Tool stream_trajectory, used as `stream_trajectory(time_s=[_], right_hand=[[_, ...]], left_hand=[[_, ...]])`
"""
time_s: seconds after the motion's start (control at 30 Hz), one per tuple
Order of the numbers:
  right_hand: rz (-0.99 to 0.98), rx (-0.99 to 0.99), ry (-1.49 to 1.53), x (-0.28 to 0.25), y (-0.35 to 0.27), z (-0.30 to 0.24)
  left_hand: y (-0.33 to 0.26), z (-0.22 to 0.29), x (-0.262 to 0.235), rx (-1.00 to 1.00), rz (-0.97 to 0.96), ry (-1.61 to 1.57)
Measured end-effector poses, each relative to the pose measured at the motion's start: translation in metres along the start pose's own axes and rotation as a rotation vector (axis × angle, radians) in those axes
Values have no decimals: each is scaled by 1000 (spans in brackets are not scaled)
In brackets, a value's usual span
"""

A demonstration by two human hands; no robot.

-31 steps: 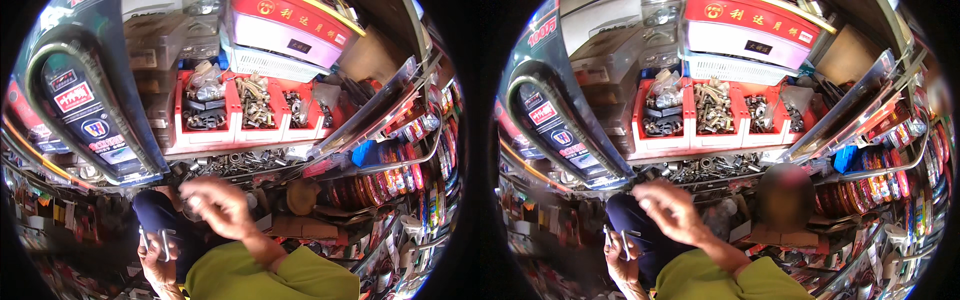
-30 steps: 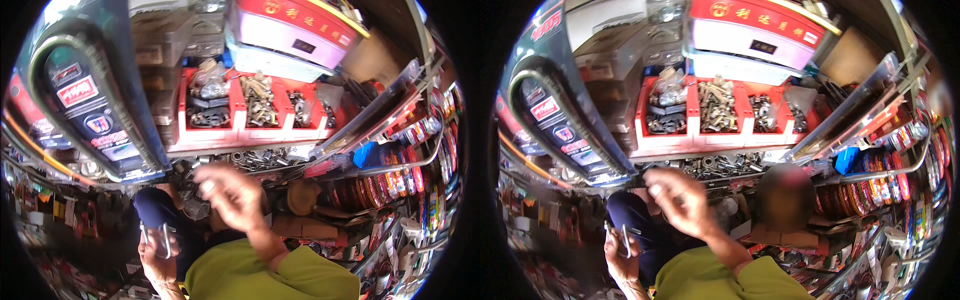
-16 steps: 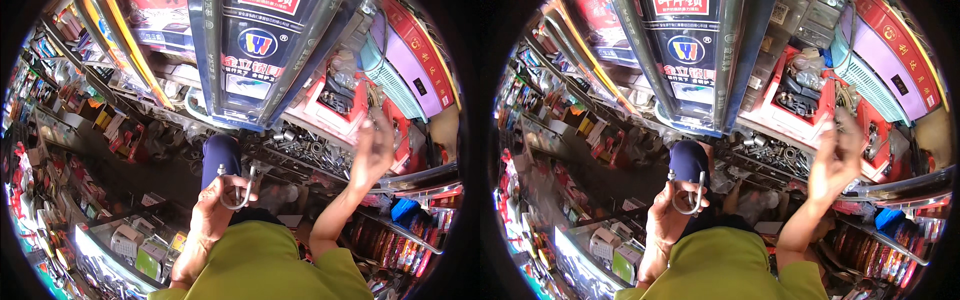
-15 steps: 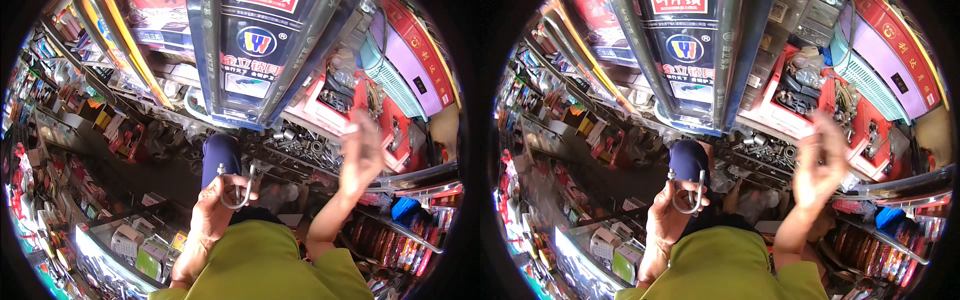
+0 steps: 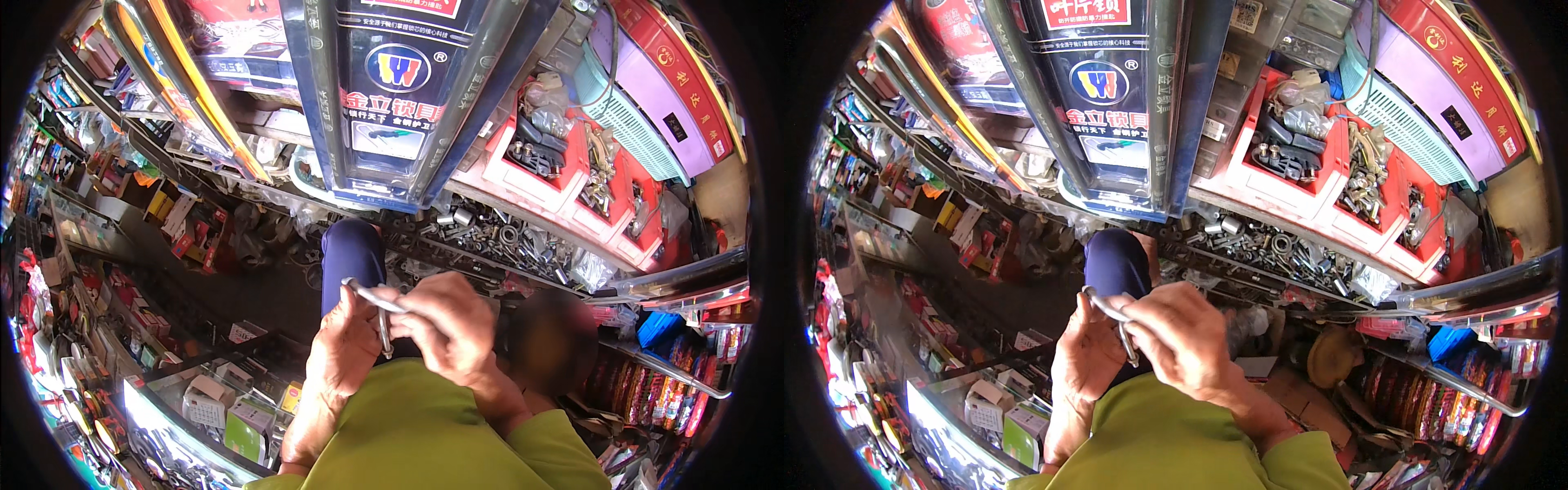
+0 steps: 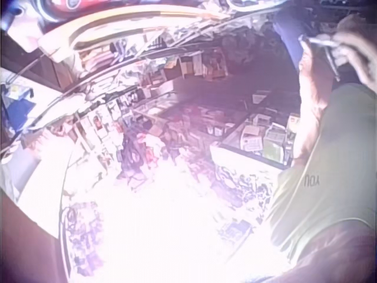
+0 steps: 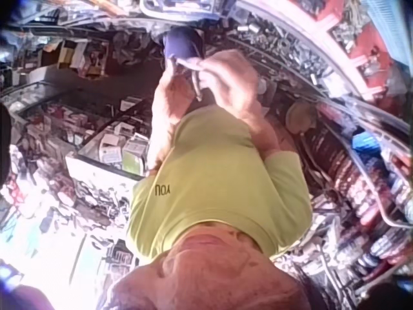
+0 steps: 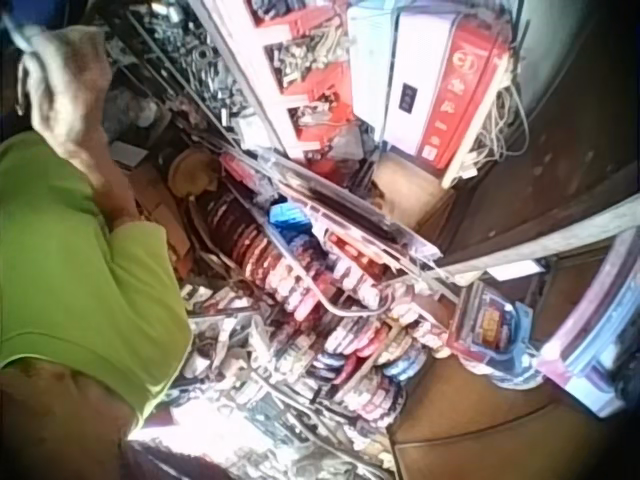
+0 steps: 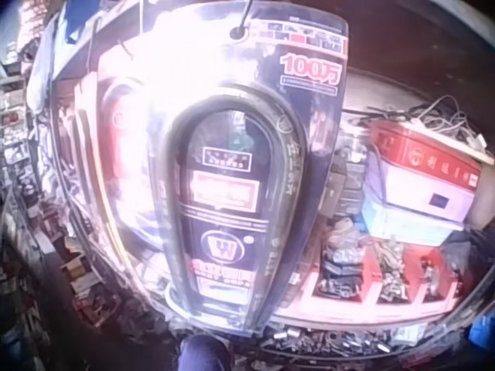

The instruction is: The person sits on the floor and assembles small metal lock components by hand. They pick up pins and cylinders from a red tray, insert them into a U-shaped shackle, and tighten the assembly.

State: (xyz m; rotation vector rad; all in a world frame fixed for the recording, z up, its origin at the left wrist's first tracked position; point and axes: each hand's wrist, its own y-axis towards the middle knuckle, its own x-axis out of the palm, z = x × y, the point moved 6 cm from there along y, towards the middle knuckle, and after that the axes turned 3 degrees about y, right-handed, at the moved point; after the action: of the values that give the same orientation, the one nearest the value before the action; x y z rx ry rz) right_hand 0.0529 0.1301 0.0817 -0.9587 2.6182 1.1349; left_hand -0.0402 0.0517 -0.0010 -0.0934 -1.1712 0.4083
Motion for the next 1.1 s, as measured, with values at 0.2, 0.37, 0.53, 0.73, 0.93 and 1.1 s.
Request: stream_trajectory(time_s=[0.2, 0.37, 0.53, 0.73, 0.93, 1.1], right_hand=[[215, 505, 516, -29, -2, 35], [104, 572, 466, -19, 0, 32], [51, 515, 357, -14, 1, 28], [108, 502, 356, -12, -4, 23], [157, 552, 346, -12, -10, 25], [210, 567, 320, -13, -9, 24]], left_hand=[[1, 7, -14, 114, -7, 193], [-4, 16, -8, 220, 32, 422], [-2, 13, -14, 191, 14, 330], [-2, 8, -5, 118, 65, 195], [-2, 18, -10, 217, 57, 277], [0, 15, -6, 258, 16, 427]])
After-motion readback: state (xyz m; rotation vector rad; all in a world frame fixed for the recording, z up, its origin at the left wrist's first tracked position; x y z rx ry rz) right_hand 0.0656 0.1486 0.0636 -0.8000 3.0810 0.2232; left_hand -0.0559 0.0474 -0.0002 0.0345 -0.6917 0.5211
